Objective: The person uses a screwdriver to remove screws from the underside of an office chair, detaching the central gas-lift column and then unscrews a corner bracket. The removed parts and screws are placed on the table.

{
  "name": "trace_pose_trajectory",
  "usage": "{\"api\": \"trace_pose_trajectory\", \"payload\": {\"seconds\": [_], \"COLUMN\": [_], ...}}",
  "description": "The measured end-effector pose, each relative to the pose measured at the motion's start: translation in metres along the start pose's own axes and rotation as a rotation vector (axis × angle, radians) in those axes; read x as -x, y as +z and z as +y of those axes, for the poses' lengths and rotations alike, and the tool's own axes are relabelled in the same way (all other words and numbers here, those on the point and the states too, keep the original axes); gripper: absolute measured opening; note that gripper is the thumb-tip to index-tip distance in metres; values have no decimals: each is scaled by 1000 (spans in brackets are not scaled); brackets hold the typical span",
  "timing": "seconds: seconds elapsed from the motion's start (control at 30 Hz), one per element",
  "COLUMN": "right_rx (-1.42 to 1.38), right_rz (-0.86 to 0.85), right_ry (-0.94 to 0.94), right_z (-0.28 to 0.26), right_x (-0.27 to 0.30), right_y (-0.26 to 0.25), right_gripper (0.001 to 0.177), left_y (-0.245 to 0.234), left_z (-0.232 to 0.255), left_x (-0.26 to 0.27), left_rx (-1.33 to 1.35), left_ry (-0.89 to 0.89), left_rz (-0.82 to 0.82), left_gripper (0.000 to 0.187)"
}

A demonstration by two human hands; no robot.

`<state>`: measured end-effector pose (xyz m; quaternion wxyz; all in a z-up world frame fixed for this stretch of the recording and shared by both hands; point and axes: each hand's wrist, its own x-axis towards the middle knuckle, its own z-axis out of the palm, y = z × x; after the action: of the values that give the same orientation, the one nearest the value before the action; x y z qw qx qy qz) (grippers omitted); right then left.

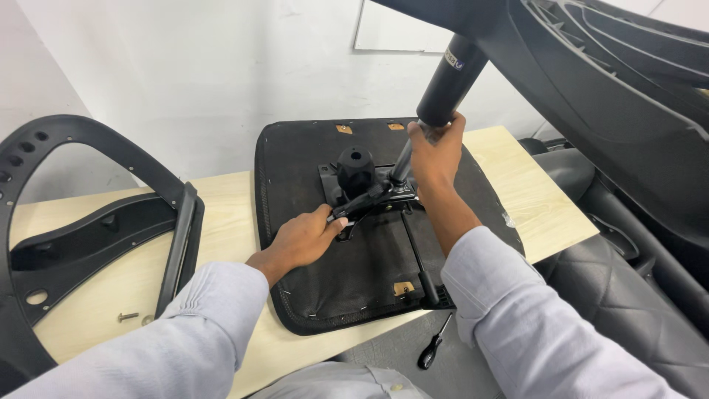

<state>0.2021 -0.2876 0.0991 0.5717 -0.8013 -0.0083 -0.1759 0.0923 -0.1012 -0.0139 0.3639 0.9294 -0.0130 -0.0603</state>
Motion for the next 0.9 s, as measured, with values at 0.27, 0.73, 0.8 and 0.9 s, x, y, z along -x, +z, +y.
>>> {"api": "trace_pose_trajectory", "payload": {"seconds": [0.27, 0.73, 0.8, 0.9], "right_rx": [-59, -76, -85, -62], "right_rz": [-100, -91, -63, -42], "right_ry": [-10, -170, -199, -155], "right_z": [9, 42, 50, 62], "right_x": [-12, -65, -79, -96], "right_y": [4, -26, -39, -66], "right_gripper": [47, 44, 44, 45], "left_y": [0, -5, -7, -7], "left_z": [-2, -4, -7, -10], "left_x": [12, 7, 4, 1], "left_rx": [-158, -250, -242, -246], "left_ry": [-28, -154, -123, -117], "left_rz": [-137, -144, -103, -112], "left_gripper": [53, 48, 48, 48]}}
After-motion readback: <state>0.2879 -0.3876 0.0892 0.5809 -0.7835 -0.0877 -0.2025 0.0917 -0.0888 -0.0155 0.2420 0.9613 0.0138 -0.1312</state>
